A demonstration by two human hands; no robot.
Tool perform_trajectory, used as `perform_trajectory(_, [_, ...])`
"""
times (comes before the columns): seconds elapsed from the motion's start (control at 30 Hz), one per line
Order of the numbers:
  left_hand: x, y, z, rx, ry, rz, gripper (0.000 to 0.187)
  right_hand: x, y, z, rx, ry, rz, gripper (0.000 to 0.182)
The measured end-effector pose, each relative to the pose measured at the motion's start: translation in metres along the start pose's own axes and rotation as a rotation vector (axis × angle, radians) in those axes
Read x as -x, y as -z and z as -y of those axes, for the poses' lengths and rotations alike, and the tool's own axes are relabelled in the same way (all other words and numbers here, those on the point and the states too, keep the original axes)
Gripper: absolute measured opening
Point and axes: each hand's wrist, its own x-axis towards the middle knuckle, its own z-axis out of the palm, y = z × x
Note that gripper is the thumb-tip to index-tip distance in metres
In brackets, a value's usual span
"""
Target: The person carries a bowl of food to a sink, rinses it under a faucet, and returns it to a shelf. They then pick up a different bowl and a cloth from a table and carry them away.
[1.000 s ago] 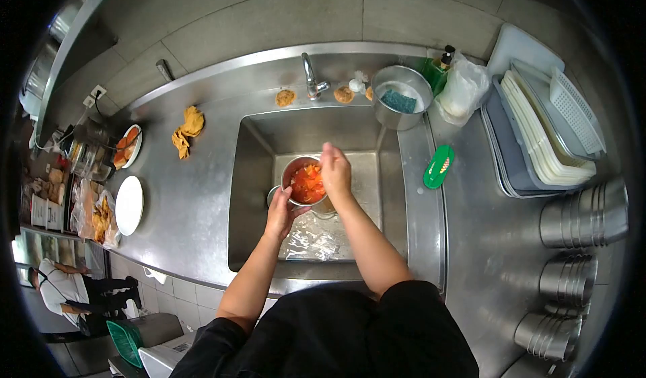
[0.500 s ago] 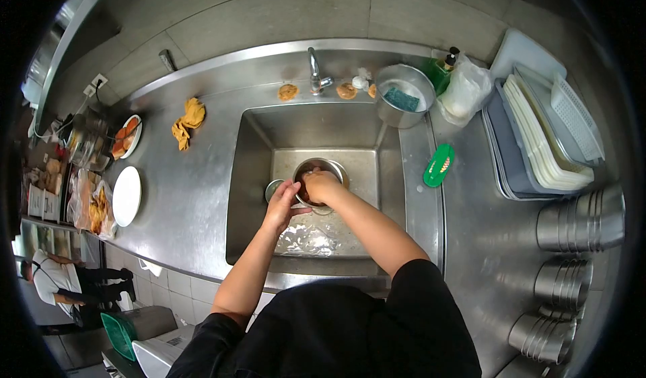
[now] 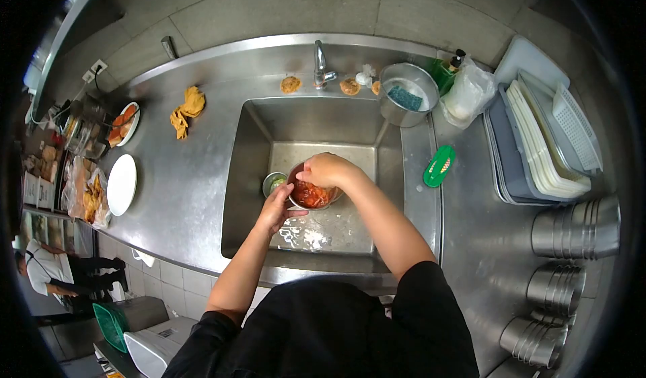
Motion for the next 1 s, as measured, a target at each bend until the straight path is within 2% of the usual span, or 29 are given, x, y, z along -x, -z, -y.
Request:
perform_trajectory(0.23, [0.003,0.002,0.001,0.004,-0.008,0.012,0.08,0.005,0.004,0.002,-0.024,-0.002,-0.109,0.026])
perform_trajectory(0.33, [0.006,-0.002,-0.004,0.014,-0.005,0.042,0.081,0.002,-0.011,0.005,0.115,-0.061,0.001,0.025])
perform_trajectory(0.43, [0.001,-0.002,-0.002,0.03,-0.006,0.039,0.081,0.005,-0.047,0.012,0.37,0.013,-0.057,0.034])
perform_trajectory(0.53, [0.0,-0.005,0.0,-0.006,-0.013,-0.007,0.081,-0.013,-0.067,-0.002,0.326,-0.055,-0.044,0.036])
perform_trajectory(0.6, [0.0,-0.003,-0.001,-0.048,-0.019,-0.033,0.081,-0.006,-0.046,0.006,0.23,-0.049,0.145,0.033])
perform_trajectory(0.63, [0.001,-0.002,0.0,-0.026,-0.011,-0.015,0.078,-0.005,-0.043,0.004,0.229,-0.049,0.148,0.033])
perform_trajectory(0.73, [0.001,0.002,0.002,0.018,0.003,0.026,0.074,0.005,-0.012,0.008,0.002,0.008,-0.034,0.021])
perform_trajectory(0.77, [0.002,0.002,0.002,0.022,0.003,0.022,0.07,0.0,0.001,0.002,0.017,0.044,-0.154,0.018])
perform_trajectory(0.83, [0.005,0.001,-0.001,0.026,-0.006,0.019,0.067,-0.003,0.03,-0.01,-0.065,-0.067,-0.379,0.016])
perform_trajectory(0.9, [0.013,0.0,-0.006,0.019,-0.007,0.013,0.064,-0.03,0.053,-0.041,-0.066,-0.054,-0.608,0.022])
perform_trajectory(0.97, [0.013,0.006,0.002,0.02,-0.025,0.01,0.066,-0.06,0.074,-0.066,-0.071,-0.129,-0.753,0.034])
perform_trajectory(1.0, [0.016,0.006,0.001,0.03,-0.024,-0.011,0.067,-0.082,0.081,-0.086,0.027,-0.033,-0.855,0.037])
